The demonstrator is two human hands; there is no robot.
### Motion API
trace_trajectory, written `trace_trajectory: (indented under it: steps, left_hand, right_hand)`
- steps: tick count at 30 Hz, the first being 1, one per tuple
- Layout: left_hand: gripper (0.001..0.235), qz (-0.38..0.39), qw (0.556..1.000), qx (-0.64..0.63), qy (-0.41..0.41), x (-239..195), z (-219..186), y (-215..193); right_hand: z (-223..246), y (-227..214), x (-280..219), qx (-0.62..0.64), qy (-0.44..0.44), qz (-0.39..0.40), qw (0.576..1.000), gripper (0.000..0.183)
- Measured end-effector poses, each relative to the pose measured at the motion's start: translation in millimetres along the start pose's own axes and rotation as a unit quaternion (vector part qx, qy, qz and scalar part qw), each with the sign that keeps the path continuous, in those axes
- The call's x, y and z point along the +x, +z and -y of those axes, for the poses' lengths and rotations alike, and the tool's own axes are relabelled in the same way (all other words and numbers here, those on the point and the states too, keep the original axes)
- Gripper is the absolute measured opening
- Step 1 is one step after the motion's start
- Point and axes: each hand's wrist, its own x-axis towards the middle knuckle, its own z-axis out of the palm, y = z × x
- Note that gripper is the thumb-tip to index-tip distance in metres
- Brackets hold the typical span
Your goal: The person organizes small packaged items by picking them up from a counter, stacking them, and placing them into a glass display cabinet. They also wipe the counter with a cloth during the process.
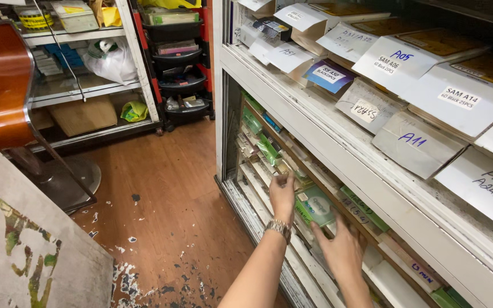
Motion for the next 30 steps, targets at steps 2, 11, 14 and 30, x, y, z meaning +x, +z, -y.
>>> trace_trajectory:
  steps: [2,11,14,30]
  left_hand:
    - [0.033,-0.038,0.998,0.038,-0.012,-26,0,-12]
    - [0.027,-0.035,0.999,0.019,-0.033,-82,16,-26]
    - [0.026,-0.059,0.997,0.038,-0.029,-86,21,-39]
    - [0.023,-0.191,0.981,0.031,-0.012,-181,-223,-127]
  right_hand:
    - [4,0,-1,-0.162,-0.035,-0.037,0.985,0.082]
    - [-3,2,20,-0.043,0.021,0.021,0.999,0.080]
    - [2,13,7,-0.123,0.009,-0.006,0.992,0.075]
    - [171,-116,-107,0.293,-0.168,0.145,0.930,0.035]
